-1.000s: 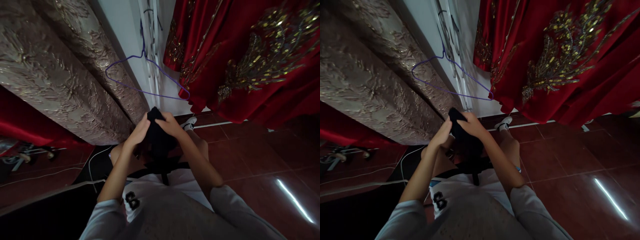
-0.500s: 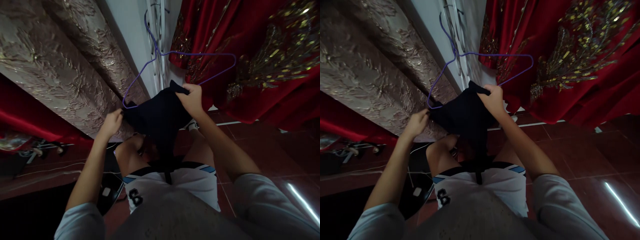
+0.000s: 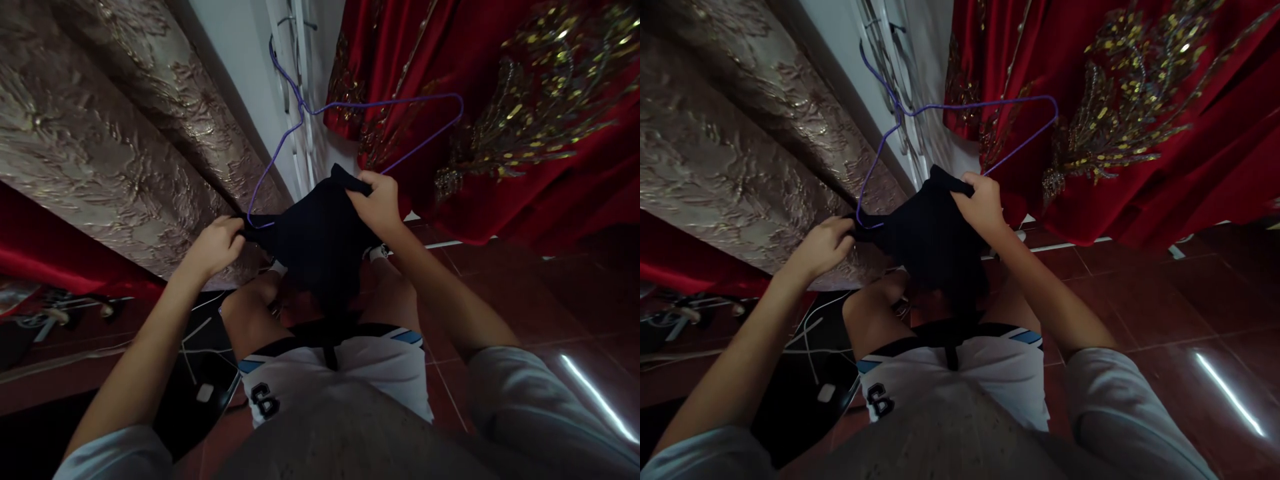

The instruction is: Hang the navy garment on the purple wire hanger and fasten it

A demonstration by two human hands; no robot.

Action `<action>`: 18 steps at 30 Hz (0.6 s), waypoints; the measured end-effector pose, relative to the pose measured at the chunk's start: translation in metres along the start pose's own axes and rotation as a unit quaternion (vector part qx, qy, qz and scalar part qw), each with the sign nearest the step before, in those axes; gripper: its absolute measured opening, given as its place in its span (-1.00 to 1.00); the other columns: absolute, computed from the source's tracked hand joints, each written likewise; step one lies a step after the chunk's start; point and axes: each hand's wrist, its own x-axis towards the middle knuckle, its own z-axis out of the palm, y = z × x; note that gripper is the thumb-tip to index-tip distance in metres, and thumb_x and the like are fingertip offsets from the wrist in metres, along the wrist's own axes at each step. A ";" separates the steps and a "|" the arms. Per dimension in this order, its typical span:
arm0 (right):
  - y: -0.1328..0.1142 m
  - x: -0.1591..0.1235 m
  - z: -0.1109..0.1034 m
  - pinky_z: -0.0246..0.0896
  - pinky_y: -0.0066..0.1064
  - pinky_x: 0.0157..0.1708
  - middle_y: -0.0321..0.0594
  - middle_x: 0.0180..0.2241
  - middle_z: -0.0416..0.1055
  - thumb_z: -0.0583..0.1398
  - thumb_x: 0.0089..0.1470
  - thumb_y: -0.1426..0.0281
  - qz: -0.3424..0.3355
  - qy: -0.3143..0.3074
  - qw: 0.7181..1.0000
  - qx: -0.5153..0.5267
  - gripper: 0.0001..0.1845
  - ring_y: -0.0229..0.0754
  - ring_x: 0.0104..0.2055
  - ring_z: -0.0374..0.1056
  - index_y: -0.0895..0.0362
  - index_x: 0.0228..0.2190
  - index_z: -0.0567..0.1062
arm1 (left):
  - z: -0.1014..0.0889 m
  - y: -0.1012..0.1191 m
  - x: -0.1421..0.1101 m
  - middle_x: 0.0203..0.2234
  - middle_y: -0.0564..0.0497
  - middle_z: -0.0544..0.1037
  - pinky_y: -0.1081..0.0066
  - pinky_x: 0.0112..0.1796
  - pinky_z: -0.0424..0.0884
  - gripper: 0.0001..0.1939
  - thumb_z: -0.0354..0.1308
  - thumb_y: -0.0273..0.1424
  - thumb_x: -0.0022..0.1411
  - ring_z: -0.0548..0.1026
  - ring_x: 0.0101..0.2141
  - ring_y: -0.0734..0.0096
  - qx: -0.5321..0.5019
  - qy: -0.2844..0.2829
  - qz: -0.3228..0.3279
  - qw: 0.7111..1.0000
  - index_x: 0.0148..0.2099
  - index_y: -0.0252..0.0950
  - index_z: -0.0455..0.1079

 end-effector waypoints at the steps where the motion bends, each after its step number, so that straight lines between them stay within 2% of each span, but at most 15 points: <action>1: 0.002 -0.001 0.002 -0.08 -0.40 -0.49 -0.37 -0.61 0.02 0.27 0.02 0.40 0.000 0.001 1.000 -0.001 -0.63 -0.32 -0.49 0.02 0.11 -0.64 0.20 | -0.004 0.004 -0.001 -0.48 -0.05 0.31 0.19 -0.18 0.38 -0.91 0.00 -0.42 0.18 0.36 -0.33 0.11 -0.002 0.012 0.006 1.000 -0.39 -0.21 0.21; 4: 0.001 -0.007 0.013 -0.02 -0.41 -0.49 -0.37 -0.60 0.04 0.28 0.07 0.34 0.015 0.002 1.000 0.023 -0.61 -0.32 -0.50 0.04 0.11 -0.63 0.22 | -0.016 0.023 0.005 -0.44 -0.03 0.33 0.24 -0.19 0.36 -0.87 -0.03 -0.39 0.32 0.38 -0.33 0.18 -0.029 0.110 0.005 0.994 -0.30 -0.23 0.28; 7: -0.010 -0.017 0.021 0.11 -0.40 -0.47 -0.33 -0.57 0.17 0.25 0.16 0.22 0.033 -0.037 0.996 0.074 -0.65 -0.28 -0.48 0.16 0.12 -0.56 0.36 | -0.021 0.040 0.027 -0.42 0.00 0.37 0.27 -0.17 0.38 -0.85 -0.03 -0.38 0.41 0.40 -0.38 0.28 -0.091 0.222 -0.012 0.971 -0.14 -0.25 0.36; 9: -0.017 -0.021 0.017 0.27 -0.35 -0.37 -0.28 -0.50 0.32 0.22 0.18 0.23 0.010 -0.054 0.995 0.085 -0.74 -0.21 -0.39 0.31 0.12 -0.46 0.47 | -0.019 0.045 0.045 -0.34 -0.01 0.43 0.25 -0.11 0.41 -0.82 0.00 -0.34 0.45 0.46 -0.32 0.28 -0.120 0.273 -0.015 0.954 -0.01 -0.24 0.37; 10: -0.018 -0.021 0.012 0.33 -0.31 -0.28 -0.26 -0.42 0.40 0.21 0.18 0.26 -0.011 -0.038 0.996 0.081 -0.81 -0.17 -0.31 0.39 0.11 -0.38 0.51 | -0.017 0.045 0.054 -0.28 -0.03 0.47 0.23 -0.06 0.42 -0.80 0.02 -0.31 0.46 0.49 -0.26 0.25 -0.126 0.289 -0.010 0.949 0.03 -0.23 0.36; 11: -0.017 -0.020 0.004 0.37 -0.26 -0.18 -0.23 -0.33 0.46 0.21 0.17 0.29 -0.032 -0.007 0.997 0.072 -0.84 -0.12 -0.21 0.43 0.10 -0.29 0.54 | -0.014 0.043 0.061 -0.22 -0.05 0.49 0.20 -0.02 0.41 -0.78 0.02 -0.27 0.47 0.50 -0.19 0.22 -0.128 0.296 -0.002 0.947 0.07 -0.21 0.34; 12: -0.015 -0.016 -0.006 0.38 -0.22 -0.11 -0.20 -0.23 0.49 0.20 0.16 0.32 -0.050 0.031 0.996 0.063 -0.79 -0.07 -0.11 0.45 0.08 -0.17 0.55 | -0.011 0.041 0.067 -0.14 -0.08 0.51 0.18 0.03 0.41 -0.75 0.02 -0.23 0.48 0.51 -0.11 0.19 -0.124 0.295 0.008 0.948 0.10 -0.20 0.34; 14: -0.007 -0.003 -0.030 0.36 -0.16 0.00 -0.18 -0.07 0.50 0.19 0.16 0.37 -0.063 0.093 0.992 0.051 -0.59 -0.04 0.02 0.43 0.02 0.06 0.48 | -0.006 0.035 0.073 -0.04 -0.11 0.52 0.13 0.09 0.38 -0.70 -0.03 -0.17 0.51 0.49 0.00 0.15 -0.103 0.275 0.027 0.955 0.12 -0.18 0.34; 15: -0.002 0.005 -0.043 0.35 -0.15 0.02 -0.18 -0.04 0.50 0.20 0.16 0.39 -0.059 0.099 0.992 0.049 -0.54 -0.05 0.03 0.42 0.00 0.11 0.44 | -0.005 0.033 0.073 -0.02 -0.11 0.52 0.12 0.10 0.38 -0.67 -0.07 -0.15 0.52 0.49 0.02 0.15 -0.092 0.266 0.035 0.959 0.13 -0.18 0.34; 17: 0.003 0.025 -0.068 0.32 -0.17 0.02 -0.19 -0.08 0.53 0.24 0.15 0.45 -0.048 0.084 0.995 0.036 -0.56 -0.12 -0.06 0.42 0.03 0.08 0.48 | -0.007 0.032 0.072 -0.03 -0.10 0.53 0.12 0.08 0.41 -0.64 -0.11 -0.12 0.53 0.49 0.02 0.16 -0.073 0.260 0.041 0.962 0.12 -0.19 0.36; 18: 0.002 0.034 -0.080 0.32 -0.20 -0.01 -0.20 -0.18 0.54 0.27 0.13 0.48 -0.041 0.074 0.996 0.020 -0.66 -0.18 -0.17 0.41 0.07 -0.03 0.55 | -0.009 0.032 0.071 -0.05 -0.09 0.53 0.12 0.05 0.42 -0.62 -0.13 -0.11 0.54 0.50 0.00 0.17 -0.068 0.264 0.039 0.961 0.10 -0.20 0.37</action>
